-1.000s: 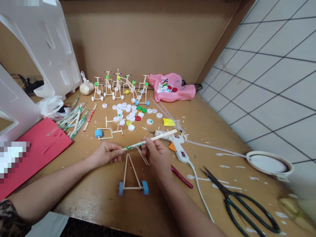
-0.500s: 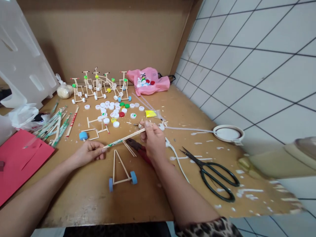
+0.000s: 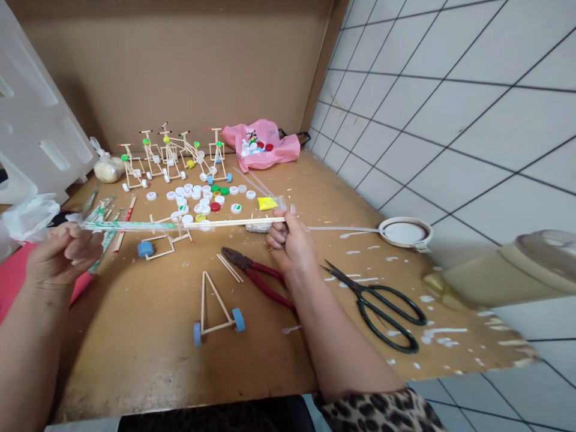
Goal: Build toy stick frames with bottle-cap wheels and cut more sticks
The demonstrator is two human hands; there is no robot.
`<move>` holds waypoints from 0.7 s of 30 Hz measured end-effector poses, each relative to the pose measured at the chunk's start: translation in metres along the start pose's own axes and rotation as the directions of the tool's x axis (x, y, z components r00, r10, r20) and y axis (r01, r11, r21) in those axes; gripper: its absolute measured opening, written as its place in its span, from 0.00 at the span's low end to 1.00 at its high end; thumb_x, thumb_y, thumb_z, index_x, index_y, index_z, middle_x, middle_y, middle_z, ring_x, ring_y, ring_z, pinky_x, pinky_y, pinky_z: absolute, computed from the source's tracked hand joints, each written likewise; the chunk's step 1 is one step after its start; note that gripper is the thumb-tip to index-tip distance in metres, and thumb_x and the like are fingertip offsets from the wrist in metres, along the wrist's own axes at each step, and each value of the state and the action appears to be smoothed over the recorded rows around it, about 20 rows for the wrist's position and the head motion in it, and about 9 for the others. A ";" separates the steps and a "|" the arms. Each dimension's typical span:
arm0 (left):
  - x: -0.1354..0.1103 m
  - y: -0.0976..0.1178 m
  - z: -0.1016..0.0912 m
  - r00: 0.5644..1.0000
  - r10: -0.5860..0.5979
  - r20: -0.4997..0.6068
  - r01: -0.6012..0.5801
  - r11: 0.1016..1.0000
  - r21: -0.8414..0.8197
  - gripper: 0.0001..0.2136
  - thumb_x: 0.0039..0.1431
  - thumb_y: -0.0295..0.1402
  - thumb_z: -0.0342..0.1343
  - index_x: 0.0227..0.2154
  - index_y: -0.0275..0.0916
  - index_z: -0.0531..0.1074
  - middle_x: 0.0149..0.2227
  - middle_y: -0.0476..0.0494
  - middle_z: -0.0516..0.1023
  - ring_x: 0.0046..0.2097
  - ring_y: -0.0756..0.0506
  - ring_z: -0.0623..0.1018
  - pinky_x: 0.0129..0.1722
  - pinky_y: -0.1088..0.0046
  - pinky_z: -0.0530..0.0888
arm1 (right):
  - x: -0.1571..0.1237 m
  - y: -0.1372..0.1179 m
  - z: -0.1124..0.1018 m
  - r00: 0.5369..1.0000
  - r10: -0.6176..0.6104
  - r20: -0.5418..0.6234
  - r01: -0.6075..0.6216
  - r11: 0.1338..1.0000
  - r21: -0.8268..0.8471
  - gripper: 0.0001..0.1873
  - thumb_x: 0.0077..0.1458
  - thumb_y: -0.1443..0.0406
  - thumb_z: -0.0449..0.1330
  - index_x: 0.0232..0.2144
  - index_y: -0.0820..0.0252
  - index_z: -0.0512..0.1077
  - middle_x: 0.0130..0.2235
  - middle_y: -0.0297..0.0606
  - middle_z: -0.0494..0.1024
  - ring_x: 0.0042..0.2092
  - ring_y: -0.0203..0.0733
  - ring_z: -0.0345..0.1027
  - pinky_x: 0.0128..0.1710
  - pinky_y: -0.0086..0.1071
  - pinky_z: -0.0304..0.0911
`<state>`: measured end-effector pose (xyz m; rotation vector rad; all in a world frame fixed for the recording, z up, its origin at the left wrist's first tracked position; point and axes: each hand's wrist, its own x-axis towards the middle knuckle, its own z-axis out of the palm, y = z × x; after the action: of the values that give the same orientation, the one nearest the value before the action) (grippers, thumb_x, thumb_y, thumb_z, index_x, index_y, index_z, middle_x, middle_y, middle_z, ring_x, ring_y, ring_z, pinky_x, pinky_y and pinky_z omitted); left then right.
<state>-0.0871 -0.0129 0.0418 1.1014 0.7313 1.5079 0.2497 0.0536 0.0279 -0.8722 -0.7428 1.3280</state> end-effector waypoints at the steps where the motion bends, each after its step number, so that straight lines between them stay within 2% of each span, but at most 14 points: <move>1: 0.001 0.003 -0.003 1.000 0.008 -0.024 -0.010 0.998 -0.068 0.09 0.36 0.34 0.71 0.19 0.39 0.76 0.09 0.55 0.66 0.14 0.56 0.61 0.10 0.83 0.57 | 0.000 0.001 0.000 1.000 -0.002 0.007 0.002 1.000 0.000 0.22 0.46 0.50 0.65 0.20 0.59 0.62 0.15 0.21 0.54 0.14 0.23 0.40 0.10 0.19 0.40; 3: 0.002 0.009 -0.009 0.988 0.036 -0.153 -0.068 0.976 -0.209 0.07 0.45 0.29 0.66 0.19 0.39 0.73 0.10 0.58 0.66 0.14 0.58 0.61 0.11 0.88 0.58 | 0.001 0.003 0.000 1.000 0.006 -0.007 -0.006 1.000 0.008 0.22 0.47 0.50 0.64 0.20 0.59 0.62 0.15 0.21 0.53 0.14 0.23 0.40 0.10 0.18 0.41; 5: 0.002 0.014 -0.014 0.952 0.073 -0.296 -0.169 0.936 -0.310 0.08 0.51 0.26 0.62 0.20 0.39 0.72 0.12 0.62 0.71 0.16 0.60 0.63 0.13 0.92 0.61 | 0.002 0.006 0.001 0.999 0.029 -0.033 -0.028 0.999 0.017 0.22 0.47 0.50 0.64 0.20 0.58 0.62 0.15 0.21 0.52 0.14 0.23 0.40 0.10 0.18 0.41; 6: 0.001 0.016 -0.017 0.930 0.121 -0.348 -0.240 0.915 -0.324 0.08 0.50 0.27 0.64 0.21 0.41 0.71 0.14 0.65 0.73 0.16 0.60 0.63 0.14 0.93 0.63 | 0.002 0.007 0.001 0.999 0.037 -0.034 -0.037 0.999 0.015 0.22 0.48 0.49 0.64 0.20 0.58 0.62 0.15 0.21 0.52 0.14 0.23 0.40 0.11 0.18 0.41; 9: -0.001 0.019 -0.027 0.905 0.156 -0.395 -0.293 0.903 -0.314 0.18 0.28 0.30 0.74 0.23 0.42 0.73 0.17 0.69 0.75 0.17 0.62 0.65 0.15 0.96 0.64 | 0.001 0.012 0.002 0.999 0.045 0.018 -0.045 0.999 -0.014 0.21 0.48 0.49 0.64 0.21 0.58 0.63 0.15 0.20 0.51 0.14 0.24 0.41 0.11 0.18 0.42; 11: -0.001 0.019 -0.031 0.907 0.127 -0.402 -0.275 0.902 -0.334 0.20 0.25 0.33 0.75 0.25 0.42 0.73 0.20 0.69 0.78 0.19 0.63 0.67 0.19 0.99 0.66 | 0.000 0.014 0.003 0.998 0.058 0.039 -0.057 0.998 -0.015 0.21 0.47 0.50 0.64 0.22 0.58 0.63 0.15 0.20 0.51 0.14 0.24 0.41 0.11 0.18 0.42; 14: 0.000 0.016 -0.027 0.940 0.067 -0.333 -0.200 0.902 -0.382 0.18 0.31 0.36 0.73 0.27 0.41 0.74 0.20 0.68 0.77 0.18 0.65 0.65 0.17 1.01 0.64 | -0.001 0.015 0.005 0.996 0.089 0.027 -0.089 0.996 0.015 0.20 0.46 0.51 0.66 0.22 0.58 0.64 0.15 0.21 0.53 0.15 0.24 0.41 0.11 0.18 0.42; 16: 0.001 0.010 -0.018 0.972 0.017 -0.233 -0.105 0.921 -0.374 0.14 0.35 0.34 0.72 0.25 0.40 0.74 0.16 0.66 0.74 0.15 0.64 0.62 0.13 0.99 0.61 | -0.002 0.014 0.006 0.995 0.086 0.049 -0.087 0.996 0.022 0.19 0.45 0.52 0.66 0.22 0.58 0.65 0.16 0.21 0.54 0.15 0.24 0.42 0.12 0.19 0.43; 18: 0.001 0.000 -0.002 0.994 -0.057 -0.098 0.029 0.964 -0.265 0.10 0.36 0.32 0.72 0.22 0.39 0.76 0.14 0.60 0.72 0.13 0.62 0.61 0.09 0.94 0.59 | -0.005 0.014 0.008 0.991 0.076 0.107 -0.078 0.997 0.017 0.17 0.43 0.54 0.67 0.23 0.57 0.67 0.17 0.22 0.56 0.16 0.25 0.44 0.12 0.19 0.45; 21: -0.003 -0.023 0.031 0.970 -0.242 -0.005 0.242 0.970 0.009 0.10 0.38 0.35 0.70 0.25 0.38 0.79 0.16 0.51 0.75 0.13 0.58 0.64 0.09 0.88 0.59 | -0.013 0.017 0.011 0.971 0.119 0.208 -0.126 0.992 0.021 0.15 0.39 0.56 0.69 0.24 0.57 0.71 0.19 0.24 0.61 0.17 0.25 0.48 0.14 0.20 0.48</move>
<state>-0.0494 -0.0140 0.0323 0.9784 0.8445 1.2999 0.2301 0.0423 0.0192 -0.7699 -0.8352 1.5538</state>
